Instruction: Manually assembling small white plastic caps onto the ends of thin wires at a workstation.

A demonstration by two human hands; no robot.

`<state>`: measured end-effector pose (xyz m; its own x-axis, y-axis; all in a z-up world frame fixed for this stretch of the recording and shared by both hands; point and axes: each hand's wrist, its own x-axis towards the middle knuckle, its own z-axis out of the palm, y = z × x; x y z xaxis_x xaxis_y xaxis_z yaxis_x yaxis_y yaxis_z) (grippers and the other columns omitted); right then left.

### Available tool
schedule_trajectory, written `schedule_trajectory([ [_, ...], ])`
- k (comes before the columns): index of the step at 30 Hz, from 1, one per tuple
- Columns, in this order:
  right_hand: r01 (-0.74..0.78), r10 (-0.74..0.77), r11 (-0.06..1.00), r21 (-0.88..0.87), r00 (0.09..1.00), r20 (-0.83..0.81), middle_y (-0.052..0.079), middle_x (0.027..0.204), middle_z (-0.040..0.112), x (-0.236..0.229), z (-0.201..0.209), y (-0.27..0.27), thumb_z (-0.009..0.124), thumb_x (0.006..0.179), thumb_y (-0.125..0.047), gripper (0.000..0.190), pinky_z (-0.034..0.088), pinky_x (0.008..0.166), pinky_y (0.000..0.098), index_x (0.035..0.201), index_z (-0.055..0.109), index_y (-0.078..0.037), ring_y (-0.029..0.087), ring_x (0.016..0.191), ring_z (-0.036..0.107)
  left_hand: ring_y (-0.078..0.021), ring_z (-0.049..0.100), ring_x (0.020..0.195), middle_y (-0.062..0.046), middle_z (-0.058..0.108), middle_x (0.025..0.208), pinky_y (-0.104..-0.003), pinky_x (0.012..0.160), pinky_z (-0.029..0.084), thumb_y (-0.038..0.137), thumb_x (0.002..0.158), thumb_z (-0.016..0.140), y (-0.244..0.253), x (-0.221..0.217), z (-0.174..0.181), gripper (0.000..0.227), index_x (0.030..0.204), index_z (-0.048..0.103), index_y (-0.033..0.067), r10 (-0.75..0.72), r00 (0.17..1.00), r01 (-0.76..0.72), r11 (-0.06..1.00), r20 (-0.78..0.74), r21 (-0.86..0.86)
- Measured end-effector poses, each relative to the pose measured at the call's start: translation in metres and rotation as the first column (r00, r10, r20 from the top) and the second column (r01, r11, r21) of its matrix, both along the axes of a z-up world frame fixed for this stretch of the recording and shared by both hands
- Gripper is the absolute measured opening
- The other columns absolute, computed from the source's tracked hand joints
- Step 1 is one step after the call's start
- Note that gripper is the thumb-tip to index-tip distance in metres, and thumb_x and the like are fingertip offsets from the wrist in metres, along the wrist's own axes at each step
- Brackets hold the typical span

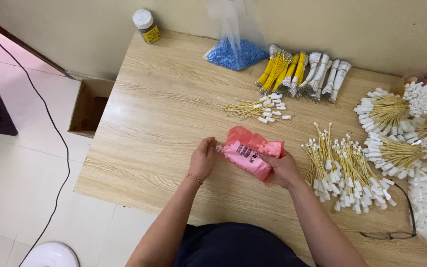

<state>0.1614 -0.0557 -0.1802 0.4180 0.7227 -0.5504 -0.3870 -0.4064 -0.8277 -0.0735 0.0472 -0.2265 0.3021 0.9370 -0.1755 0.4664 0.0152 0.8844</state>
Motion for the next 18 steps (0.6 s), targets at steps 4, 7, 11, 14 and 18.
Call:
schedule_trajectory([
  [4, 0.006, -0.006, 1.000, -0.020, 1.000, 0.030, 0.003, 0.089, 0.069, -0.008, 0.042, -0.003, 0.088, 0.064, -0.006, 0.044, 0.051, 0.075, 0.0312, 0.102, 0.067, -0.011, 0.016, 0.082, 0.067, -0.0335, 0.062, 0.111, -0.011, 0.069, 0.114, -0.048, 0.093, 0.049, 0.006, 0.092, 0.047, 0.000, -0.003, -0.007, 0.036, 0.127, 0.055, 0.0153, 0.014, 0.999, -0.013, 1.000, 0.039, -0.021],
  [7, 0.008, -0.008, 1.000, -0.002, 0.999, 0.034, 0.005, 0.092, 0.069, 0.001, 0.020, -0.003, 0.087, 0.067, -0.005, 0.043, 0.050, 0.078, 0.0325, 0.104, 0.066, -0.010, 0.017, 0.085, 0.066, -0.0309, 0.062, 0.112, -0.008, 0.070, 0.113, -0.046, 0.094, 0.049, 0.006, 0.092, 0.049, 0.000, -0.004, -0.011, 0.037, 0.125, 0.057, 0.0182, 0.028, 0.999, -0.028, 1.000, 0.018, -0.010],
  [11, -0.026, 0.023, 0.999, 0.027, 0.993, 0.118, 0.003, 0.091, 0.069, 0.008, 0.005, -0.001, 0.087, 0.065, -0.006, 0.044, 0.048, 0.076, 0.0299, 0.103, 0.067, -0.013, 0.015, 0.083, 0.065, -0.0295, 0.063, 0.111, -0.009, 0.070, 0.111, -0.042, 0.095, 0.049, 0.002, 0.092, 0.047, 0.001, -0.007, -0.015, 0.036, 0.124, 0.058, 0.0160, 0.039, 0.997, -0.038, 0.999, 0.066, -0.030],
  [14, -0.030, 0.027, 0.999, 0.015, 0.988, 0.151, 0.003, 0.091, 0.069, 0.009, 0.018, -0.003, 0.088, 0.065, -0.005, 0.044, 0.048, 0.076, 0.0302, 0.103, 0.068, -0.012, 0.016, 0.082, 0.064, -0.0283, 0.063, 0.111, -0.009, 0.070, 0.111, -0.042, 0.096, 0.048, 0.001, 0.092, 0.047, 0.000, -0.005, -0.016, 0.037, 0.124, 0.058, 0.0154, 0.057, 0.993, -0.053, 0.997, 0.098, -0.051],
  [18, -0.019, 0.016, 1.000, 0.023, 0.989, 0.146, 0.003, 0.090, 0.069, 0.013, 0.004, -0.002, 0.089, 0.063, -0.006, 0.046, 0.047, 0.074, 0.0292, 0.103, 0.068, -0.013, 0.015, 0.081, 0.064, -0.0273, 0.062, 0.114, -0.009, 0.070, 0.113, -0.041, 0.098, 0.048, 0.001, 0.092, 0.048, -0.001, -0.005, -0.017, 0.037, 0.125, 0.058, 0.0150, 0.063, 0.992, -0.055, 0.995, 0.114, -0.077],
])
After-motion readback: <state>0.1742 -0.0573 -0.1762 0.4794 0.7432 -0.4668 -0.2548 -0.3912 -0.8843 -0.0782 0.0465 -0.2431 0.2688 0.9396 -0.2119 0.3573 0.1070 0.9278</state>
